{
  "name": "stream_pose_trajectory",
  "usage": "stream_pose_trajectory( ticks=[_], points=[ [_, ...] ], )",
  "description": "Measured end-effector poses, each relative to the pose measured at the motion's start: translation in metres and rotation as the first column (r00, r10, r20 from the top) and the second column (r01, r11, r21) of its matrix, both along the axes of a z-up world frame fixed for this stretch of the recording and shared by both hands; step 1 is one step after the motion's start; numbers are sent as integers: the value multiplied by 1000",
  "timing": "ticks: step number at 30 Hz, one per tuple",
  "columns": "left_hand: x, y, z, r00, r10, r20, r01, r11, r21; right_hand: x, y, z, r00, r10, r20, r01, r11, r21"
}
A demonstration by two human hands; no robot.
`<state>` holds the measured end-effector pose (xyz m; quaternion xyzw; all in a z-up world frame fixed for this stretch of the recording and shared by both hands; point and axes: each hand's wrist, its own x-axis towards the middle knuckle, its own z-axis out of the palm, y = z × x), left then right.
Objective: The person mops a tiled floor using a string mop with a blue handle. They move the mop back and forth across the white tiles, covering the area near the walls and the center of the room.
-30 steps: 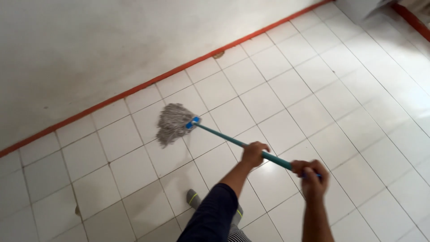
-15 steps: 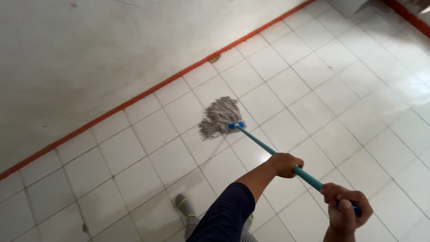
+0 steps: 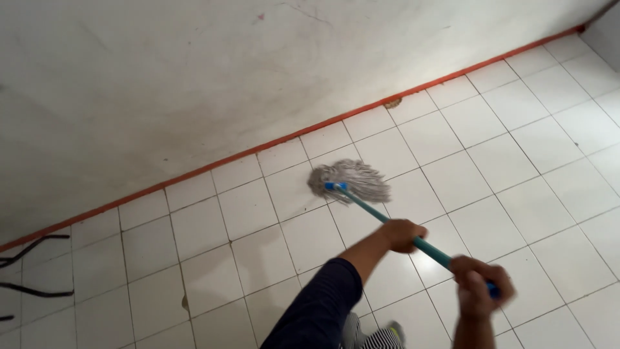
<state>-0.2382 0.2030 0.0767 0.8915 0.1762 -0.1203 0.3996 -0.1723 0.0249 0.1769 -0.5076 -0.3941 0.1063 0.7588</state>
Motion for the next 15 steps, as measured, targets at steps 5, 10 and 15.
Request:
stream_pose_trajectory(
  ticks=[5, 10, 15],
  points=[
    [-91, 69, -59, 975, 218, 34, -218, 976, 11, -53, 79, -33, 936, 352, 18, -353, 934, 63],
    [-170, 104, -89, 880, 473, 46, -475, 875, 94, -100, 130, -84, 870, 493, 10, -493, 870, 13],
    [-192, 121, -100, 824, 567, -3, -565, 821, 77, -103, 165, -76, 796, 598, -92, -597, 801, 45]
  ],
)
